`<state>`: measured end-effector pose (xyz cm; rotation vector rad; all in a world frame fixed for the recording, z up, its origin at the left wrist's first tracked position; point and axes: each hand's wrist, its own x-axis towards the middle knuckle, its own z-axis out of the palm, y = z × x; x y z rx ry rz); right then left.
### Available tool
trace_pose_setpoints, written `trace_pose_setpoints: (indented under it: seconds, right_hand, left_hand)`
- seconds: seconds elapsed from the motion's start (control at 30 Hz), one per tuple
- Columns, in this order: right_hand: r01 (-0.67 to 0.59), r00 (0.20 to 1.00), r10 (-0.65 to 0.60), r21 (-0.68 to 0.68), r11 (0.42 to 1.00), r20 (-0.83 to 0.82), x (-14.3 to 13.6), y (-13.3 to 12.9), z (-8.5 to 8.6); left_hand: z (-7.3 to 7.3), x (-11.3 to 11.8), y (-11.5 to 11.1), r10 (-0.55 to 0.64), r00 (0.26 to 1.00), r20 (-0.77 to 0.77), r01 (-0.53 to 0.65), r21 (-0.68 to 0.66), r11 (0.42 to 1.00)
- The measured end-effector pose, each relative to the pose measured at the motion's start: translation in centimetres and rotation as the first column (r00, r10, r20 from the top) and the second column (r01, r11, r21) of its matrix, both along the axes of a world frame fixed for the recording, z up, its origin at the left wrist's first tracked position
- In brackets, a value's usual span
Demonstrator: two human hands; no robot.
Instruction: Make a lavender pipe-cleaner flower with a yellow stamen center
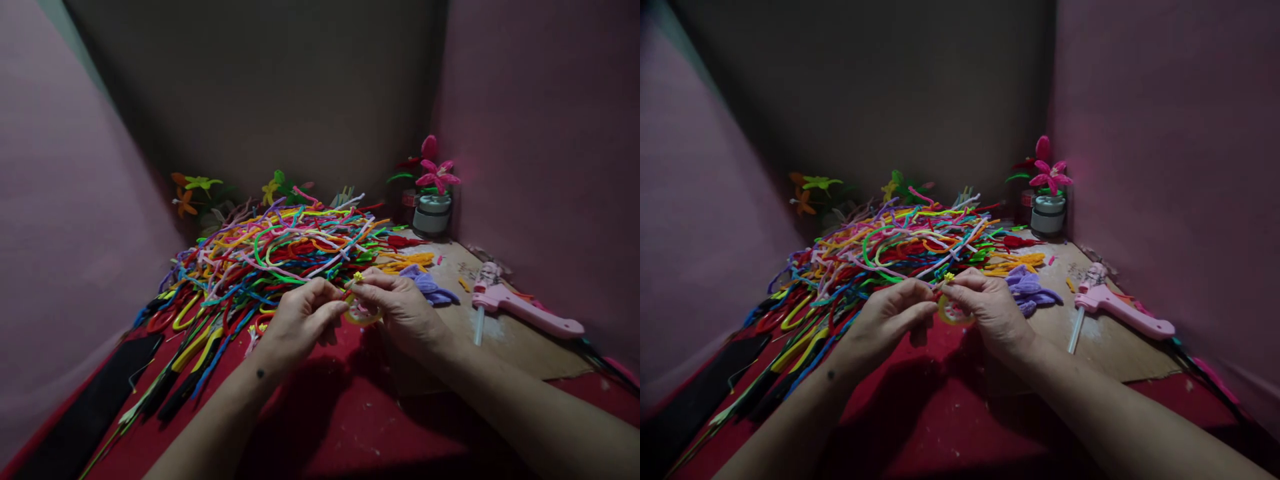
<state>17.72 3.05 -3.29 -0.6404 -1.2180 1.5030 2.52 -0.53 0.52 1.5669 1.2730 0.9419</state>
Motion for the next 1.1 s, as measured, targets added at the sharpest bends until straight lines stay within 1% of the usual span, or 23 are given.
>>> trace_pose_setpoints:
  seconds: [0.07,0.1,0.13,0.2,0.3,0.47,0.57,0.6,0.63,0.67,0.73,0.77,0.8,0.83,0.9,0.97,1.03,1.1]
  right_hand:
    - [-0.01,1.0,0.01,-0.005,1.0,0.008,0.0,0.1,-0.1]
    - [-0.029,1.0,0.029,-0.018,0.999,0.011,0.1,0.1,-0.1]
    - [-0.053,0.999,0.053,-0.034,0.998,0.012,0.1,0.1,-0.1]
    - [-0.097,0.995,0.097,-0.061,0.993,0.008,0.2,0.1,0.1]
    - [-0.15,0.988,0.152,-0.073,0.986,0.019,0.4,0.1,0.3]
    - [-0.208,0.975,0.206,0.02,0.978,0.082,0.6,0.4,0.4]
    - [-0.219,0.975,0.216,0.047,0.975,0.055,0.7,0.4,0.5]
    - [-0.208,0.977,0.205,0.048,0.977,0.053,0.7,0.3,0.6]
    - [-0.188,0.981,0.185,0.044,0.981,0.058,0.7,0.3,0.7]
    - [-0.157,0.986,0.155,0.035,0.987,0.066,0.6,0.3,0.7]
    - [-0.073,0.995,0.073,0.001,0.997,0.074,0.5,0.3,0.6]
    - [-0.034,0.997,0.035,-0.019,0.999,0.073,0.4,0.3,0.5]
    - [-0.008,0.997,0.011,-0.041,0.999,0.072,0.3,0.4,0.3]
    - [-0.001,0.998,0.005,-0.06,0.998,0.068,0.2,0.4,0.2]
    - [-0.045,0.997,0.05,-0.086,0.995,0.058,0.1,0.5,-0.2]
    - [-0.111,0.992,0.115,-0.092,0.989,0.042,0.1,0.6,-0.4]
    - [-0.154,0.987,0.157,-0.079,0.985,0.041,0.2,0.6,-0.3]
    - [-0.137,0.985,0.14,-0.037,0.99,0.102,0.4,0.5,0.1]
  left_hand:
    - [-0.4,0.0,0.0,0.021,0.999,-0.027,-0.018,0.099,0.995]
    - [-0.5,0.0,0.0,0.019,1.0,-0.017,-0.017,0.106,0.994]
    - [-0.5,-0.1,0.0,0.01,1.0,0.012,-0.011,0.077,0.997]
    - [-0.5,-0.3,0.1,-0.021,0.994,0.11,0.025,-0.038,0.999]
    - [-0.2,-0.7,0.2,-0.084,0.961,0.263,0.136,-0.187,0.973]
    - [-0.2,-1.3,0.5,-0.165,0.888,0.43,0.309,-0.292,0.905]
    - [-0.3,-1.5,0.6,-0.201,0.859,0.47,0.387,-0.341,0.857]
    - [-0.3,-1.4,0.6,-0.214,0.857,0.468,0.401,-0.344,0.849]
    - [-0.2,-1.3,0.6,-0.225,0.866,0.447,0.395,-0.336,0.855]
    - [-0.2,-1.1,0.6,-0.222,0.889,0.4,0.361,-0.315,0.878]
    - [-0.3,-0.7,0.6,-0.168,0.953,0.25,0.226,-0.223,0.948]
    - [-0.3,-0.4,0.5,-0.12,0.98,0.161,0.145,-0.149,0.978]
    - [-0.4,-0.2,0.5,-0.068,0.994,0.081,0.073,-0.068,0.995]
    - [-0.5,0.0,0.4,-0.02,1.0,0.024,0.02,0.004,1.0]
    - [-0.7,0.2,0.3,0.039,0.999,-0.016,-0.038,0.09,0.995]
    - [-0.7,0.3,0.3,0.064,0.998,0.013,-0.065,0.083,0.994]
    - [-0.6,0.3,0.2,0.062,0.997,0.055,-0.064,0.026,0.998]
    - [-0.4,0.2,0.2,0.059,0.995,0.078,-0.057,-0.022,0.998]
